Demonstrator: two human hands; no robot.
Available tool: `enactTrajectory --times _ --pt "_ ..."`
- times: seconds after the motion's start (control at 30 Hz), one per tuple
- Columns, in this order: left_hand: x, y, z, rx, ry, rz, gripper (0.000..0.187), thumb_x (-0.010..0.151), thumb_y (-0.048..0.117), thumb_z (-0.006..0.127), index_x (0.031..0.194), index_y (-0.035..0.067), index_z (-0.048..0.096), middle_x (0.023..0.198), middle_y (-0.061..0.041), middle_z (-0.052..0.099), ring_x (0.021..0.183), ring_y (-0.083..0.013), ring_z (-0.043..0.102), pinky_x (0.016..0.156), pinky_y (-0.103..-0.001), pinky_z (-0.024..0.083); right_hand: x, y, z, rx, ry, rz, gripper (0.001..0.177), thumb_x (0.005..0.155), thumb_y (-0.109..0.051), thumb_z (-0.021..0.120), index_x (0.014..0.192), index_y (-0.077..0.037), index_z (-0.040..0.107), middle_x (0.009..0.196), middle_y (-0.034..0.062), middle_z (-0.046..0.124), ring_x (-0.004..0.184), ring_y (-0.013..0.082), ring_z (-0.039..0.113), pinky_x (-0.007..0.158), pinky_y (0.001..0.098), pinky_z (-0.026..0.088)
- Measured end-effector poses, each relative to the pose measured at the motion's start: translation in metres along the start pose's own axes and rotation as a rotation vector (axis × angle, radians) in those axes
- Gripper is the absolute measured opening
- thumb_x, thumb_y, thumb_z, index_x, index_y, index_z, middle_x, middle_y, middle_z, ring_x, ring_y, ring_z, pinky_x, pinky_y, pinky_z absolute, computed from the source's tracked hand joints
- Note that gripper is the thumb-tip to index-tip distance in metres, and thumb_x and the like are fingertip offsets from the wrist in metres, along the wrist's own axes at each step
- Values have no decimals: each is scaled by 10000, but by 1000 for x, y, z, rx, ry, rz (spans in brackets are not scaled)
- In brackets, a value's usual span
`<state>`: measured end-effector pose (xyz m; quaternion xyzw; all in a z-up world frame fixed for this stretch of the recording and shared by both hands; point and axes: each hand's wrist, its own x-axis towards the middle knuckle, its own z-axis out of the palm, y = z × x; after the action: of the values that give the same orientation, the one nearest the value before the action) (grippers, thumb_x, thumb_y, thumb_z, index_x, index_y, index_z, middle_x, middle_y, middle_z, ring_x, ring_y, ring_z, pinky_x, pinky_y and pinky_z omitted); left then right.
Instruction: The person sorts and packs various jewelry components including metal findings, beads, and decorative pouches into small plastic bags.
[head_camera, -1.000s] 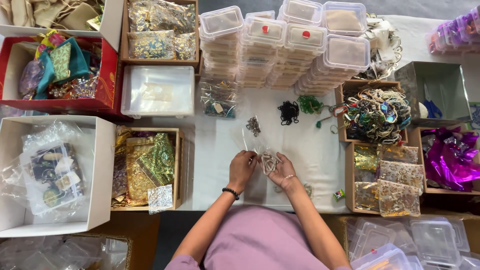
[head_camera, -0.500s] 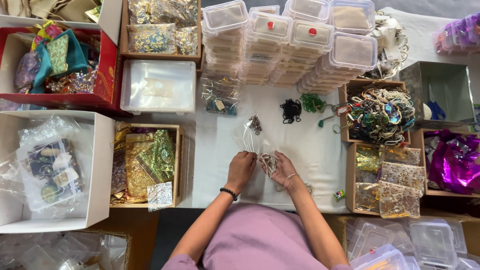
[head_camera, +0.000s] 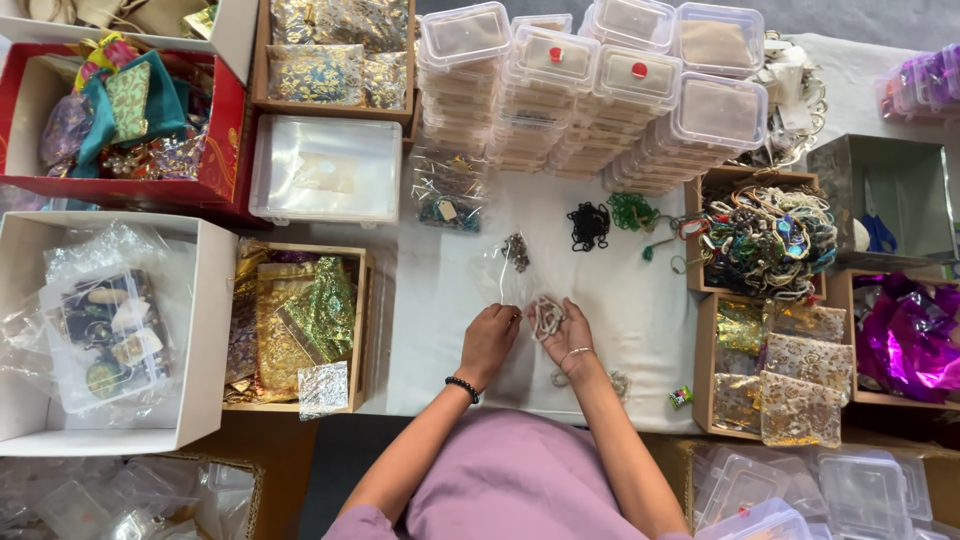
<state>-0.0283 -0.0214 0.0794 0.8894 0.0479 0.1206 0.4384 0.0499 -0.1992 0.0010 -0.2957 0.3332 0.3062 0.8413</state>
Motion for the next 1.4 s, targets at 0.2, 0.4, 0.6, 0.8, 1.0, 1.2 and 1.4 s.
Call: enactTrajectory --times 0.2,0.4,0.6,0.8,1.0,1.2,1.4 --pt "-2 7 7 -44 -36 -32 115 930 146 681 1018 74 702 929 -110 686 850 -333 675 738 -432 544 50 13 -37 95 13 -77 621 1034 -469 495 1371 51 543 1254 188 654 1118 331 634 1021 443 510" --pt "-4 5 -1 -40 -8 -52 98 932 146 675 1000 76 678 923 -107 681 867 -323 670 749 -432 538 28 15 0 -20 -89 -55 691 1003 -580 455 1387 -15 561 1297 159 641 1135 285 601 1004 399 466" --pt "-6 1 -1 -41 -10 -63 93 932 144 673 990 72 664 919 -109 666 853 -324 660 736 -432 533 25 25 11 -93 -181 -32 734 1018 -580 439 1490 -19 476 1354 151 622 1193 283 596 1044 401 452" --pt "-4 5 -6 -24 -10 -51 84 914 141 678 969 78 677 908 -105 664 874 -322 657 752 -433 532 5 27 6 -116 -85 -118 729 1005 -554 416 1515 -33 437 1500 142 548 1377 266 522 1152 401 393" --pt "-9 -8 6 -40 -30 -46 103 902 143 687 961 61 664 915 -119 655 899 -334 644 764 -444 524 31 35 33 -169 -411 -27 836 1024 -620 388 1528 47 401 1537 217 490 1418 335 473 1216 427 321" --pt "-11 -12 -8 -112 -62 -73 118 899 142 696 974 55 671 917 -121 660 888 -334 650 770 -444 528 11 32 34 -100 -323 22 847 1007 -642 340 1538 17 376 1563 186 458 1441 319 434 1213 447 296" --pt "-20 -24 1 -56 -103 -22 119 904 136 676 984 47 675 955 -131 669 908 -349 645 777 -450 528 15 31 52 -96 -329 78 752 1008 -575 395 1546 -50 364 1573 162 457 1451 319 428 1200 445 323"
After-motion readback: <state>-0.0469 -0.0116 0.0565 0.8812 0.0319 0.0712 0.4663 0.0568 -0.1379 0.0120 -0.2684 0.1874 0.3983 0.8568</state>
